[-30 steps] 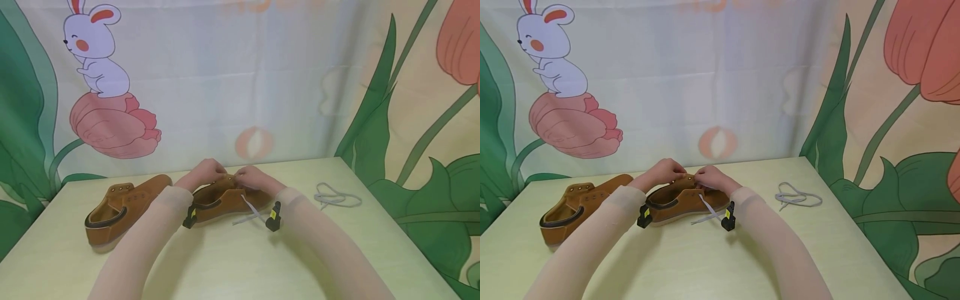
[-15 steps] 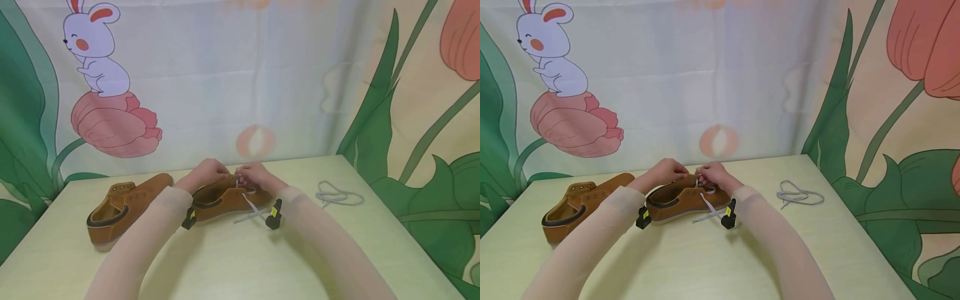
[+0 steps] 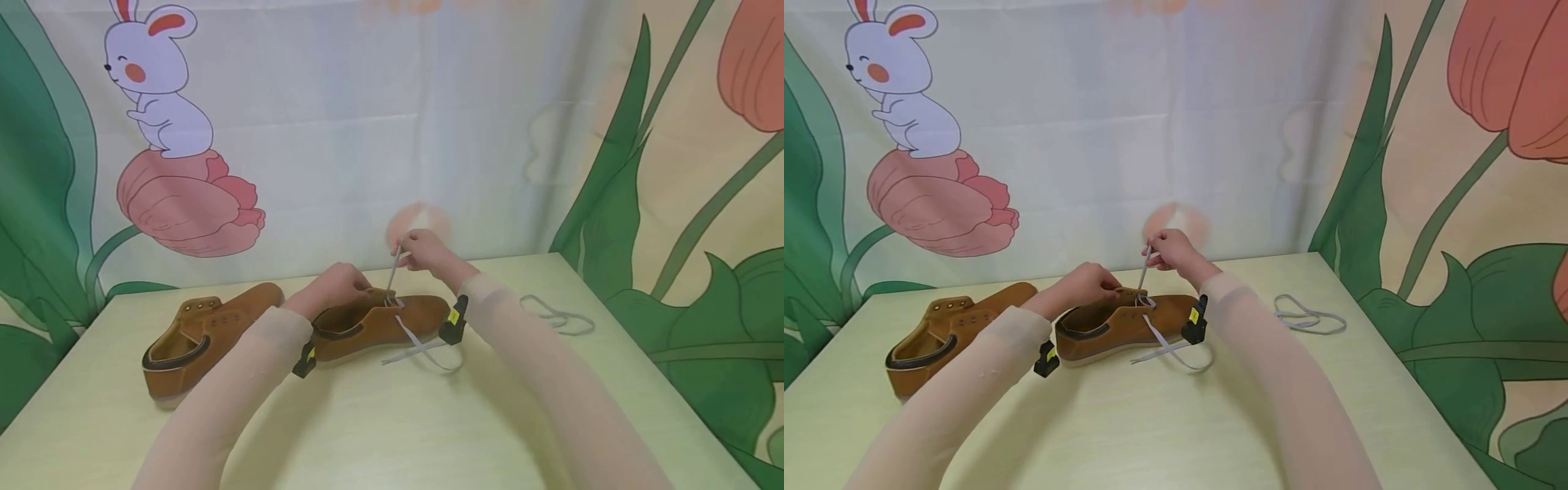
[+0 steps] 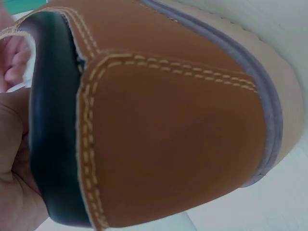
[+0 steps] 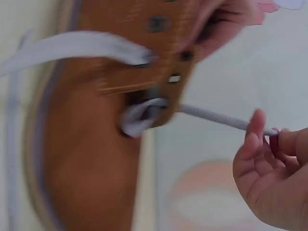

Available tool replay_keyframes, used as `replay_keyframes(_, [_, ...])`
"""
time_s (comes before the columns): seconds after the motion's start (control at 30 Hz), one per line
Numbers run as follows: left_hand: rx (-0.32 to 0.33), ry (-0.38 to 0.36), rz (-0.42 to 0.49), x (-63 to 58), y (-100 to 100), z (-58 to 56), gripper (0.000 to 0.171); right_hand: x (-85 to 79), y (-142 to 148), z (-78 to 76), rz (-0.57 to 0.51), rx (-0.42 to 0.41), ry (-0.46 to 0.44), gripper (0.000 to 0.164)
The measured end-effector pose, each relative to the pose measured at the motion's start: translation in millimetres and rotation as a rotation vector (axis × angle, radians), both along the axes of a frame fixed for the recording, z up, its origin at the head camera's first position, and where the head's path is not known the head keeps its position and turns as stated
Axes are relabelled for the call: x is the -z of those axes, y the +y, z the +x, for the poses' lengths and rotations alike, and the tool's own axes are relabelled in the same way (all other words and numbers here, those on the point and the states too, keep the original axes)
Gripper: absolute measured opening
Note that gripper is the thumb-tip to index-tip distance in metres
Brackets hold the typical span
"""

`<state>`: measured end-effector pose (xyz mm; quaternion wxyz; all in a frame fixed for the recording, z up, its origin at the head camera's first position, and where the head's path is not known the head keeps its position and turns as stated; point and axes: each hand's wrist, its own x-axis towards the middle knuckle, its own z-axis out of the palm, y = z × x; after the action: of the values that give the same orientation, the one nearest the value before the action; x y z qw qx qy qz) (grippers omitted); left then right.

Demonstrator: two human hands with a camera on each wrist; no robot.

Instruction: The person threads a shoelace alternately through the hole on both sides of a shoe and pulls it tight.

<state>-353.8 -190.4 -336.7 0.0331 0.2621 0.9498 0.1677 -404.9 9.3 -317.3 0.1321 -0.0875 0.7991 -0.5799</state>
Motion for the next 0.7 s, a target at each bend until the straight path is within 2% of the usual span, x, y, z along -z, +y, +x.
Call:
replay_keyframes(0.1, [0.002, 0.001, -0.001, 1.6, 1, -0.1, 0.019, -21.2, 2, -0.1, -0.042, 0.002, -0.005, 0.034])
replay_keyframes(0.27, [-0.029, -0.005, -0.012, 1.9, 2, 0.4, 0.021, -57.6, 6, -0.5, -0.065, 0.044, 0.05, 0.038])
replay_keyframes(0.4, [-0.041, 0.009, -0.021, 2.1, 2, 1.2, 0.019, -83.0, 8, 0.5, -0.094, 0.066, 0.098, 0.029])
replay_keyframes(0.53, [-0.043, 0.018, -0.028, 2.9, 2, 0.7, 0.018, -100.8, 10, 3.5, -0.111, 0.076, 0.141, 0.022])
replay_keyframes(0.7, [-0.048, 0.018, -0.027, 1.8, 4, 0.7, 0.018, -113.5, 13, 6.7, -0.118, 0.094, 0.167, 0.021])
